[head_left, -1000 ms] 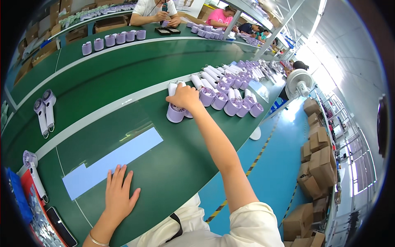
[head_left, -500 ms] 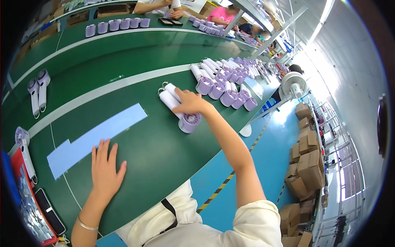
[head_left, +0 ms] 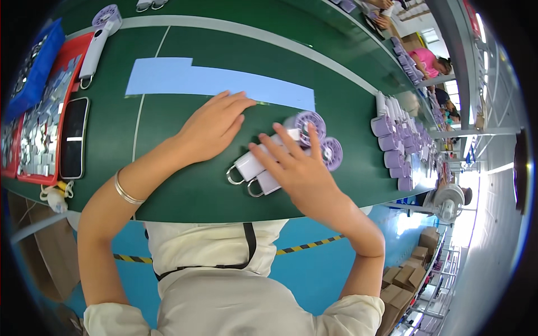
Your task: Assembling portable handheld fans on a production line.
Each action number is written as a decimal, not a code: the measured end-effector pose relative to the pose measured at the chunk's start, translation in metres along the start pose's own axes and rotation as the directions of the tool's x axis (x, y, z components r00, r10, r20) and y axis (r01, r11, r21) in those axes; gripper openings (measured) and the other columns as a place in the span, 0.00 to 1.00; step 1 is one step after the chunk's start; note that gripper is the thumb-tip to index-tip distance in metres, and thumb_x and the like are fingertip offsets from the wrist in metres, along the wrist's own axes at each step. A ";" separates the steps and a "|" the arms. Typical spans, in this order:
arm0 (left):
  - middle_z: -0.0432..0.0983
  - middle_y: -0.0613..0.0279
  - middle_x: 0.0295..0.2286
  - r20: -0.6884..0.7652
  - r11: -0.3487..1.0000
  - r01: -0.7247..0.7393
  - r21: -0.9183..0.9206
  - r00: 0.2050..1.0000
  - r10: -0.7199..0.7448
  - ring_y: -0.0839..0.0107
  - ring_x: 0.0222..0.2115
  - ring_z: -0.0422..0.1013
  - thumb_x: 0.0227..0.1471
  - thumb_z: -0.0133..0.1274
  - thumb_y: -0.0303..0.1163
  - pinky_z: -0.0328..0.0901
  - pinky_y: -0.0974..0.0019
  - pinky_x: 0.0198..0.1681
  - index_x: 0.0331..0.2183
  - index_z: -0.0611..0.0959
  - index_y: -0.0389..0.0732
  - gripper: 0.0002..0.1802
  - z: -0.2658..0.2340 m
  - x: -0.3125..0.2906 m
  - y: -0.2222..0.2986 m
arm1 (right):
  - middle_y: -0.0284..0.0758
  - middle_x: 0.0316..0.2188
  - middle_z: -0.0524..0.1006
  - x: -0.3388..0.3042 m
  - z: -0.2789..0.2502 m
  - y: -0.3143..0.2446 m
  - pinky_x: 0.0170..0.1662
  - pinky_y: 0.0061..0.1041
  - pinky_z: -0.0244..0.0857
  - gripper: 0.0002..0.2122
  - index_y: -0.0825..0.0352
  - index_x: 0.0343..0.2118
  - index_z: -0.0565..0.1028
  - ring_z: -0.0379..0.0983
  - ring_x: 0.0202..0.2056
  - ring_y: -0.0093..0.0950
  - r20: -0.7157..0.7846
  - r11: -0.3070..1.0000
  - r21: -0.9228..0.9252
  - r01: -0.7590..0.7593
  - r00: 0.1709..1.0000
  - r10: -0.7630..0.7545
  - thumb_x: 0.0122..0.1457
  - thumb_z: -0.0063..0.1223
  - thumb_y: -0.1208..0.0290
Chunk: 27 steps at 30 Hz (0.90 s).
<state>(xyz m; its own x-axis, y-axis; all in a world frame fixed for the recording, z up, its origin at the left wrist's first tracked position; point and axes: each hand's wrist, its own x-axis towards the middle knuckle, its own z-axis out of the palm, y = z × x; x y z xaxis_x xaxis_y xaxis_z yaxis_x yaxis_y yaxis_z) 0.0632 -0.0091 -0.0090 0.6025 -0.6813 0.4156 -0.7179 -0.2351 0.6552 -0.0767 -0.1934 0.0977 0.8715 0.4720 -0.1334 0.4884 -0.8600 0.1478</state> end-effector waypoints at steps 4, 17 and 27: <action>0.77 0.45 0.42 -0.009 0.932 0.125 -0.339 0.991 -0.136 0.49 0.44 0.73 0.61 0.44 0.28 0.66 0.53 0.50 0.46 0.78 0.33 0.15 -0.008 0.006 0.004 | 0.33 0.58 0.69 0.028 0.003 -0.021 0.65 0.56 0.49 0.33 0.58 0.59 0.70 0.62 0.63 0.34 -0.112 0.972 -0.136 0.194 0.971 -0.210 0.44 0.61 0.79; 0.76 0.53 0.44 -0.176 0.886 0.017 -0.463 0.978 -0.111 0.59 0.44 0.73 0.59 0.53 0.32 0.66 0.62 0.50 0.47 0.78 0.34 0.16 -0.012 0.008 0.009 | 0.31 0.59 0.71 0.023 0.017 -0.012 0.63 0.50 0.59 0.21 0.55 0.54 0.75 0.65 0.62 0.32 -0.220 0.926 -0.007 0.377 0.903 -0.370 0.55 0.54 0.72; 0.75 0.51 0.40 -0.208 0.870 0.117 -0.478 0.948 -0.241 0.56 0.42 0.75 0.60 0.55 0.35 0.69 0.60 0.46 0.45 0.78 0.36 0.16 -0.011 0.004 0.004 | 0.47 0.60 0.67 0.048 0.067 0.041 0.64 0.38 0.56 0.36 0.69 0.62 0.65 0.64 0.60 0.44 -0.289 0.600 0.800 -0.013 0.868 0.405 0.49 0.65 0.67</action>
<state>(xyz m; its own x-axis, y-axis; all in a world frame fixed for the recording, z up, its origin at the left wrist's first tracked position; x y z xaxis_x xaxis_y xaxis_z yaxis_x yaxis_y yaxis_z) 0.0670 -0.0049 0.0020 0.8166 -0.4455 0.3670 -0.3878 0.0475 0.9205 -0.0180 -0.2196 0.0314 0.9668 0.1176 0.2270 0.2452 -0.6771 -0.6938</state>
